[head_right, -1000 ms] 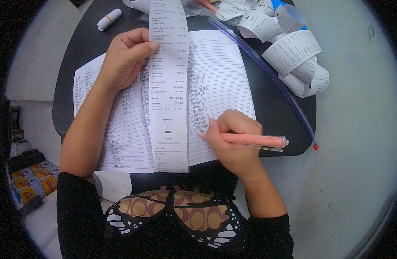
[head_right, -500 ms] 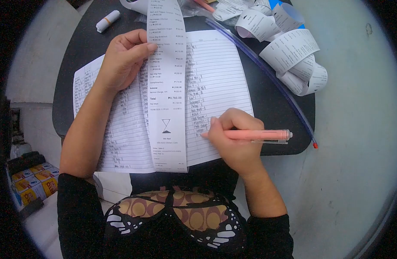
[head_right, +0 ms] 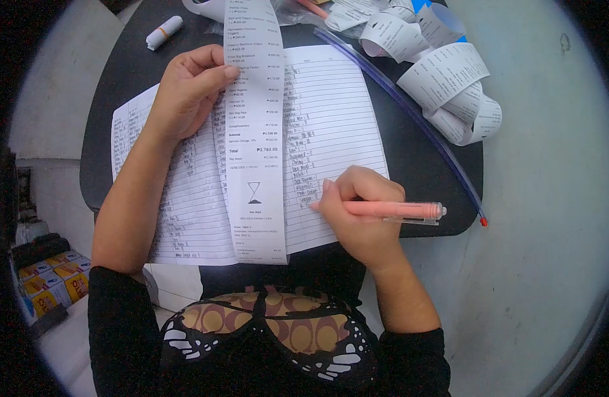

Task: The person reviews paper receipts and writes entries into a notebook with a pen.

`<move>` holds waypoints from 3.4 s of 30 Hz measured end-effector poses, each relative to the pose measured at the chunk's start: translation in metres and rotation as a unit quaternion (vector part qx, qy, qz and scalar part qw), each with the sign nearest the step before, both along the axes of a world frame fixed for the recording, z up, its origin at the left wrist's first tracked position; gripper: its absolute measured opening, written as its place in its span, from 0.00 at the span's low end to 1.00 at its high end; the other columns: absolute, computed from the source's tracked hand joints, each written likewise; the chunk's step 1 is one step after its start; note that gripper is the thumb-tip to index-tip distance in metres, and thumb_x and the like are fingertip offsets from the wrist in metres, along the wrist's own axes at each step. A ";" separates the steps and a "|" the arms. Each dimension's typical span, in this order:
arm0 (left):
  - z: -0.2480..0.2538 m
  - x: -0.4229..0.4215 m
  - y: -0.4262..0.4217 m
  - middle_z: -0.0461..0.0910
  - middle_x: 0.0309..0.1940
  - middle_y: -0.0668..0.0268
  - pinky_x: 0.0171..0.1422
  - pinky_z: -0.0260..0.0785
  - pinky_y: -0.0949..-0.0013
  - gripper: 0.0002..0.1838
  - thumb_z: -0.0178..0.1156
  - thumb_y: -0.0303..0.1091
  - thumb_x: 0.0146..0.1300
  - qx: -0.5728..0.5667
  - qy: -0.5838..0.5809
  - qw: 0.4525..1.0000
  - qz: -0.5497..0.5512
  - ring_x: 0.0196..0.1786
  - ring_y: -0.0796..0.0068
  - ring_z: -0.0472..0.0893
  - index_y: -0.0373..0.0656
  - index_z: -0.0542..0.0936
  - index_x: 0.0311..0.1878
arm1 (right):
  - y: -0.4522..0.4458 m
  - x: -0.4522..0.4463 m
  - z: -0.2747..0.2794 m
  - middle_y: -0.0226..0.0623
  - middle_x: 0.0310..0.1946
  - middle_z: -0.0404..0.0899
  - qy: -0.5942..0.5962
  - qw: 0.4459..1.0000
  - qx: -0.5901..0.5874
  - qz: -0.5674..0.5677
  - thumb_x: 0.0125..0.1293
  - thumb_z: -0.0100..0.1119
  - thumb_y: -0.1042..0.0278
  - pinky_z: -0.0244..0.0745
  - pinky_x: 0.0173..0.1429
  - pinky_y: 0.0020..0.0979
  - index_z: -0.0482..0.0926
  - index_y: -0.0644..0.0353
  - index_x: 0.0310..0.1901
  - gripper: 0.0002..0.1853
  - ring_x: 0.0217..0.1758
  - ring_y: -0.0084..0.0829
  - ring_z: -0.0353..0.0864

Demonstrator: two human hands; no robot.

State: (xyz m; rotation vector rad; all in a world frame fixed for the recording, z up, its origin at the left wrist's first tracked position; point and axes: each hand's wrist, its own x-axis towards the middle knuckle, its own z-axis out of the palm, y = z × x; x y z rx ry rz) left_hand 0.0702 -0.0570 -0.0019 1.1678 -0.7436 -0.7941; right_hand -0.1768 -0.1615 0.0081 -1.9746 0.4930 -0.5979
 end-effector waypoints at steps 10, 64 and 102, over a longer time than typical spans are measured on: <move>0.003 0.001 0.002 0.82 0.34 0.59 0.46 0.74 0.75 0.04 0.60 0.27 0.59 0.008 -0.015 1.000 -0.022 0.36 0.79 0.80 0.37 0.77 0.35 | 0.000 0.000 0.001 0.30 0.12 0.68 -0.009 1.000 0.000 -0.008 0.52 0.61 0.81 0.60 0.20 0.24 0.66 0.62 0.14 0.15 0.14 0.19 0.66; -0.001 -0.001 0.002 0.81 0.31 0.63 0.41 0.72 0.77 0.05 0.61 0.23 0.56 0.010 0.033 0.999 -0.008 0.32 0.80 0.79 0.33 0.79 0.36 | -0.007 -0.004 0.005 0.28 0.15 0.71 -0.008 0.995 0.096 -0.032 0.58 0.59 0.78 0.62 0.23 0.22 0.67 0.61 0.17 0.14 0.19 0.17 0.68; 0.004 -0.001 -0.001 0.81 0.38 0.57 0.53 0.71 0.67 0.10 0.55 0.31 0.63 -0.018 0.171 0.985 0.016 0.42 0.71 0.80 0.32 0.77 0.38 | -0.046 0.128 0.036 0.27 0.28 0.65 -0.048 0.983 0.130 0.118 0.49 0.65 0.79 0.66 0.34 0.21 0.66 0.59 0.34 0.16 0.30 0.18 0.67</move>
